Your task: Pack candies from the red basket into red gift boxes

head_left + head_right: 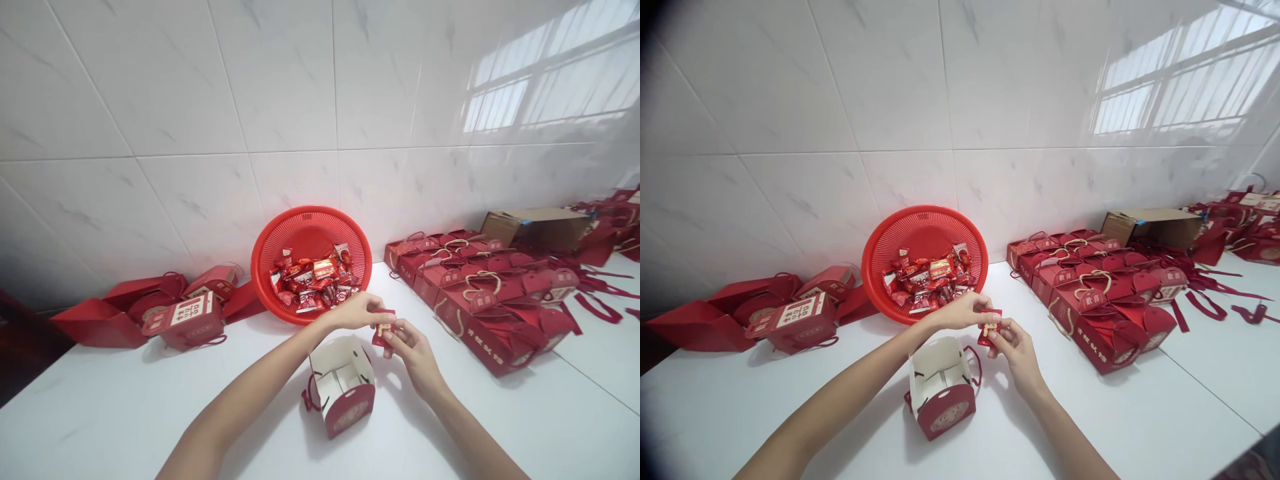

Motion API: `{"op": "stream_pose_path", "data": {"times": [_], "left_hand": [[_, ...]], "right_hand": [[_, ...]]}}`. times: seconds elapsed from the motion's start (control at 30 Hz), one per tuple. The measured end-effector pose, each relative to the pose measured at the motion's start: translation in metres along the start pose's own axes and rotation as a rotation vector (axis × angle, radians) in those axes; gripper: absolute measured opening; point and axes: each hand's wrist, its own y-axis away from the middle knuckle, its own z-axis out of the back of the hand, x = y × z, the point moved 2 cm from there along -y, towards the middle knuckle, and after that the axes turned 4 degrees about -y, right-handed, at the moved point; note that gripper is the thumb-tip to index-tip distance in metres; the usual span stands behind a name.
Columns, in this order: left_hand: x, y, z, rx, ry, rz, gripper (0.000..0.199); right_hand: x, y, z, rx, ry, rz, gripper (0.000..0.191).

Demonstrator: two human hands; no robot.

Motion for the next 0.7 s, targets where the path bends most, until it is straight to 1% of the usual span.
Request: {"op": "stream_pose_path", "data": {"times": [0.07,0.17,0.23,0.3,0.33,0.4,0.47,0.5,0.53,0.63,0.7], "left_hand": [[0.0,0.002,0.0,0.045,0.061,0.001,0.054],[-0.001,0.006,0.002,0.069,0.043,-0.021,0.051],[-0.004,0.009,0.007,0.043,-0.017,-0.043,0.048],[-0.007,0.013,0.02,-0.04,-0.101,-0.052,0.043],[-0.008,0.015,0.03,-0.099,-0.153,-0.049,0.039],[-0.012,0.019,0.055,-0.23,-0.298,-0.012,0.03],[-0.016,0.024,0.088,-0.387,-0.525,0.103,0.024],[-0.017,0.028,0.106,-0.449,-0.672,0.208,0.024],[-0.018,0.031,0.123,-0.488,-0.826,0.344,0.027],[-0.018,0.04,0.168,-0.55,-0.953,0.531,0.035],[-0.014,0.042,0.188,-0.544,-0.997,0.639,0.036]], "right_hand": [[0.0,0.0,0.001,-0.005,-0.009,-0.005,0.042],[-0.001,0.0,0.001,-0.007,-0.04,-0.018,0.04],[-0.002,0.001,0.001,-0.021,-0.075,-0.033,0.037],[-0.003,0.001,0.002,-0.051,-0.11,-0.055,0.035],[-0.003,0.002,0.002,-0.065,-0.124,-0.068,0.035],[-0.002,0.002,0.001,-0.086,-0.139,-0.096,0.034],[0.0,0.003,-0.001,-0.091,-0.14,-0.123,0.035],[0.001,0.003,-0.001,-0.09,-0.136,-0.135,0.036],[0.002,0.003,-0.002,-0.088,-0.132,-0.143,0.037],[0.003,0.004,-0.004,-0.079,-0.121,-0.16,0.038],[0.003,0.004,-0.004,-0.069,-0.115,-0.167,0.039]]}}
